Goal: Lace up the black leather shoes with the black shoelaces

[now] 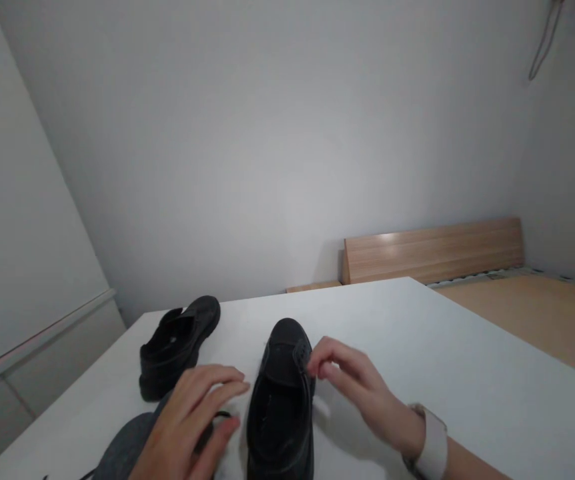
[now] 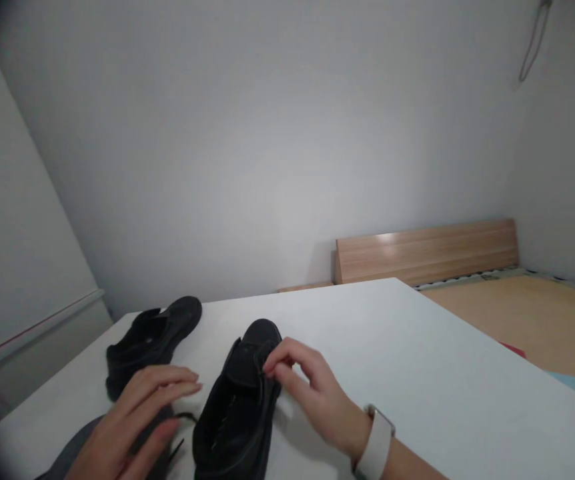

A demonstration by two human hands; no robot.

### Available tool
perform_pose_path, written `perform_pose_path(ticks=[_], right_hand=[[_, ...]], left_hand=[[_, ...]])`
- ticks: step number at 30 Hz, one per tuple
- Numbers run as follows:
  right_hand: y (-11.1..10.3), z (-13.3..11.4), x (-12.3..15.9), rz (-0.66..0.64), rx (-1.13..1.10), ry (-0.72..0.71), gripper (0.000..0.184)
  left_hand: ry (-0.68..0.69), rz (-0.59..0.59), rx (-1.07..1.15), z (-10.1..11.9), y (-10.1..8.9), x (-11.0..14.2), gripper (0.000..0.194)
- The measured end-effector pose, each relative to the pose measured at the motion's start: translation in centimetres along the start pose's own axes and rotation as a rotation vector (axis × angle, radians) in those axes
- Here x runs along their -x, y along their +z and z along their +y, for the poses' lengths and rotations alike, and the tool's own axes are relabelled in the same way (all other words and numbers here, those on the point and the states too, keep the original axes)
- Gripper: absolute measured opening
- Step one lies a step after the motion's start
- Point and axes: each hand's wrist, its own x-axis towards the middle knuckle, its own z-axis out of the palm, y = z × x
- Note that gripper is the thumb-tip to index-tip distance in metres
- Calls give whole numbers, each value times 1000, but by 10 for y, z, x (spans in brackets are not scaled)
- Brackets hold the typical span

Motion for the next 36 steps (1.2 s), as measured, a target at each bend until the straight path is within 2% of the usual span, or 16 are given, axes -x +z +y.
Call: perform_pose_path(ticks=[1, 2, 4, 5, 6, 8, 10, 12, 14, 16, 19, 21, 26, 30, 36], right_hand=[[8, 0, 4, -93, 136, -43, 16], [15, 1, 8, -222, 376, -124, 23], [27, 9, 12, -415, 732, -293, 34], [31, 16, 12, -467, 860, -367, 36], [33, 24, 12, -484, 937, -421, 36], [35, 40, 11, -424, 1018, -530, 37], [33, 45, 11, -318, 1038, -627, 42], [30, 37, 12, -281, 1036, -650, 48], [26, 19, 14, -349, 1095, -506, 46], [22, 1, 16, -337, 1119, -428, 46], [19, -12, 15, -243, 1051, -452, 45], [17, -13, 13, -222, 998, -448, 43], [11, -9, 9, -360, 954, -399, 36], [8, -10, 7, -405, 947, -395, 32], [4, -11, 3, -437, 994, -384, 35]], left_hand=[[-68, -16, -59, -10, -7, -2, 24], [-148, -29, -124, -21, -14, -4, 24], [-318, -187, -246, -38, -24, -8, 32], [-398, -286, -301, -45, -27, -9, 36], [-464, -392, -350, -49, -30, -9, 37], [-548, -552, -415, -54, -33, -8, 38], [-577, -632, -438, -55, -34, -5, 37], [-579, -648, -441, -55, -34, -3, 34], [-575, -656, -454, -55, -34, -1, 30], [-574, -664, -466, -56, -34, -1, 28], [-579, -682, -471, -54, -35, -1, 28], [-575, -690, -469, -51, -36, -2, 24], [-552, -674, -438, -45, -40, -2, 25], [-551, -655, -386, -45, -40, 2, 22], [-584, -512, -233, -48, -40, -1, 21]])
